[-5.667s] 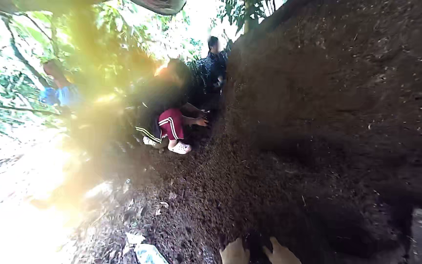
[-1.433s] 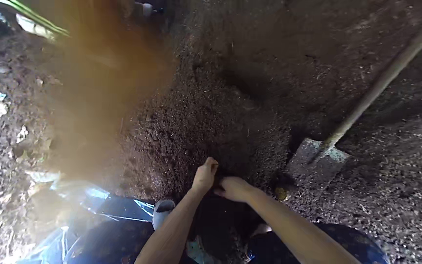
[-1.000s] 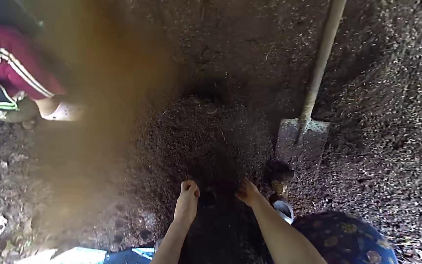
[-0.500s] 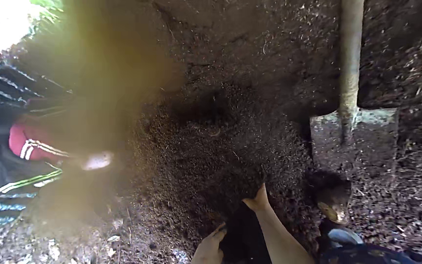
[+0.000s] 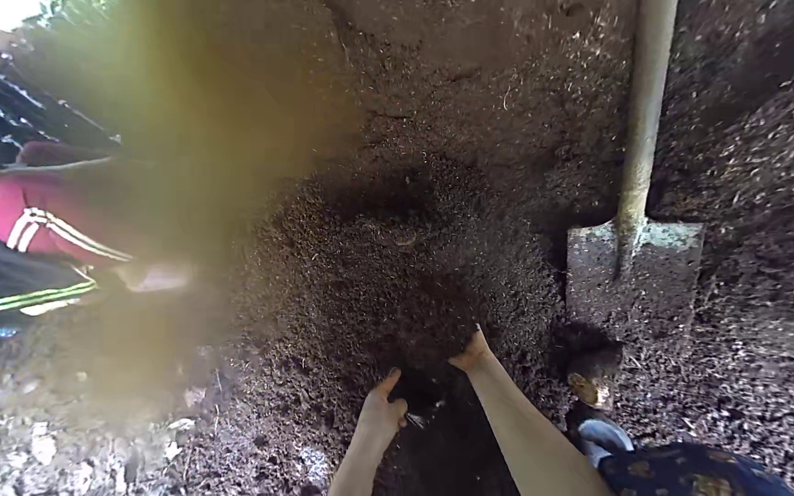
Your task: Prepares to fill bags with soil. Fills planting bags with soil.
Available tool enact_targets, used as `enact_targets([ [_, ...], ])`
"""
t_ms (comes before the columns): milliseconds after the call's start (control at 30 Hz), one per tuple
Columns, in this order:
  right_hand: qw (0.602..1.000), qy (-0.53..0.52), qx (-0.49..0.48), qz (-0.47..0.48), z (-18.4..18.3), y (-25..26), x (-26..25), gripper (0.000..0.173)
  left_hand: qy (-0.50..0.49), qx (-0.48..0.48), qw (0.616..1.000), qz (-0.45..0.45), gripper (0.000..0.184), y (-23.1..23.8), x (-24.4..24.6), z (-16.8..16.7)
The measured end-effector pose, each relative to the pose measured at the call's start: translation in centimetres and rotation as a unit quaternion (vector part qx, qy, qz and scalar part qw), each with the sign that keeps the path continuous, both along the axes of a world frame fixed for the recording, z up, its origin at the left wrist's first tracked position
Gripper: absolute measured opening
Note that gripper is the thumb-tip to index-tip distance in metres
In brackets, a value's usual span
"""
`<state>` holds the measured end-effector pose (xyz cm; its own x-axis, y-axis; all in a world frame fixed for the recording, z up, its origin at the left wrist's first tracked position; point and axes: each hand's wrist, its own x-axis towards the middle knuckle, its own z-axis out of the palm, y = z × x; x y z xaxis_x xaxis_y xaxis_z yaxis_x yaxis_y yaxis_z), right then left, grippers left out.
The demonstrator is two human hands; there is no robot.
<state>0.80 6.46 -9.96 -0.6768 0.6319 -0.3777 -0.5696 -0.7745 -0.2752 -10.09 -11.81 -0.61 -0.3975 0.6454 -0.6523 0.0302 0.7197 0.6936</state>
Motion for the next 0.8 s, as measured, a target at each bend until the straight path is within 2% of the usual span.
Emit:
enact_targets([
  [133, 0.994, 0.037, 0.073, 0.073, 3.9, -2.2, 1.3, 0.073, 0.013, 0.015, 1.0, 0.011, 0.061, 0.2, 0.2, -0.1],
  [233, 0.988, 0.052, 0.078, 0.126, 5.5, -4.7, 2.3, 0.075, 0.015, 0.031, 0.999, 0.035, 0.06, -0.2, 0.9, -0.2],
  [400, 0.975, -0.09, 0.123, 0.161, 6.1, -9.1, 3.8, 0.067, 0.036, 0.047, 0.998, 0.034, 0.06, -2.1, 1.9, -0.3],
  [500, 0.952, -0.192, 0.19, 0.141, 7.7, -10.7, 3.5, 0.044, 0.058, 0.024, 0.998, 0.017, 0.057, -3.3, 2.6, 0.1],
  [633, 0.852, -0.297, 0.358, 0.239, 9.6, -11.1, 3.3, 0.043, 0.055, 0.042, 0.998, 0.012, 0.057, -4.6, 2.7, -0.1],
  [733, 0.774, -0.373, 0.423, 0.287, 10.7, -11.0, 3.7, 0.041, 0.057, 0.05, 0.997, 0.003, 0.066, -5.2, 2.6, -0.9],
  [767, 0.733, -0.414, 0.47, 0.268, 10.1, -10.8, 4.1, 0.04, 0.062, 0.047, 0.997, -0.001, 0.068, -5.4, 2.6, -1.1],
  [800, 0.671, -0.469, 0.517, 0.251, 9.4, -10.4, 4.5, 0.042, 0.071, 0.043, 0.996, -0.009, 0.069, -5.6, 2.5, -1.1],
])
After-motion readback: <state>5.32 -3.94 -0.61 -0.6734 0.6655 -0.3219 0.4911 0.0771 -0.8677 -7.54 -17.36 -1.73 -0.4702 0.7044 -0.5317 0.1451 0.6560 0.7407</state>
